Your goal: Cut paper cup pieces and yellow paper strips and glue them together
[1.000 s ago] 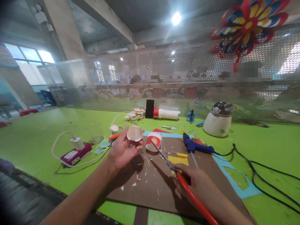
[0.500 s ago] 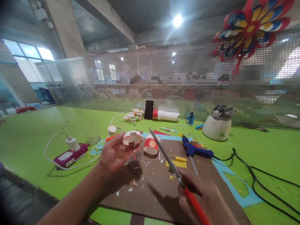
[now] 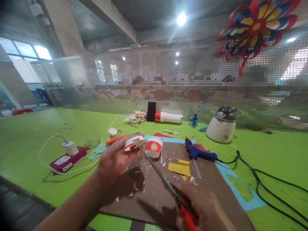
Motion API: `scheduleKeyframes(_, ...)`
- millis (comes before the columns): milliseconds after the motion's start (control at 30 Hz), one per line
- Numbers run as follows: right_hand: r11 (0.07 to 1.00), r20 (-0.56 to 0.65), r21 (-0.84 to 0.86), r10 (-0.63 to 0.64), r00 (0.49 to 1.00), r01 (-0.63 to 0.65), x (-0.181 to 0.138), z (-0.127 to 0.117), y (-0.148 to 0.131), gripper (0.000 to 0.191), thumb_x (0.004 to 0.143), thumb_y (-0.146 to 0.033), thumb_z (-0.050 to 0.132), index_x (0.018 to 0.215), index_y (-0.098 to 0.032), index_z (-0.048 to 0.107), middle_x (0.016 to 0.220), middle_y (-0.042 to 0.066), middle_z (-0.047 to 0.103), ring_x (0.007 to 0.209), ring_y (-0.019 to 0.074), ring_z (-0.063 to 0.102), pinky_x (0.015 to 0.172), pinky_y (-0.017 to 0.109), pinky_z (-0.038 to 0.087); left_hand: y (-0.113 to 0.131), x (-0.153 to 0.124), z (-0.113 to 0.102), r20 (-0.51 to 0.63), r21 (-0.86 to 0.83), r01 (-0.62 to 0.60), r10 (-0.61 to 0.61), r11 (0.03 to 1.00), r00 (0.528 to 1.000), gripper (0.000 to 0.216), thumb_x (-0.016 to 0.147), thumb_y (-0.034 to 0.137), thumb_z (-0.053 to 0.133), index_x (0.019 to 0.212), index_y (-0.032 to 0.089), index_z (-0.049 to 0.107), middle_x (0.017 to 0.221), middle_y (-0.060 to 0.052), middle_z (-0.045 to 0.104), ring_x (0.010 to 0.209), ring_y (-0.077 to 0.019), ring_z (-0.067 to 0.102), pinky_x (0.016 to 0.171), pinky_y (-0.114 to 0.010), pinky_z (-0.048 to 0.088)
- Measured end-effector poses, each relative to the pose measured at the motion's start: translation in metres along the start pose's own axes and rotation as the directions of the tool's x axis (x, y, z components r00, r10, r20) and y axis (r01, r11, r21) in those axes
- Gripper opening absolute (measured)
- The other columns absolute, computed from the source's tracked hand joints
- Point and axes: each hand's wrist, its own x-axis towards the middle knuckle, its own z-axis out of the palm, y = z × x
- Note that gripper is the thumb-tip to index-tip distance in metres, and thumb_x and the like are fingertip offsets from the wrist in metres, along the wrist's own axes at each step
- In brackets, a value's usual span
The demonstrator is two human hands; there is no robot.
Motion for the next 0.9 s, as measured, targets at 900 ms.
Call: scheduleKeyframes(900,0.983,-0.014,0.104,0.152,0.988,-0.15,0.007,0.001,-0.021,0.034,0.07,-0.021,0.054,0.098,-0.026,0.072,0.059,-0.004,0.069,0.048,0.0126,0.061,0.047,0.019,0.048,0.005,0.002,-0.005,0.004,0.319,-0.153,0.16,0.935,0.987,0.028,0.079,0.033,0.065,0.099,0.016,0.075,0.11,-0.011,0.063,0.101,-0.0258,0.057,0.09,-0.035,0.044)
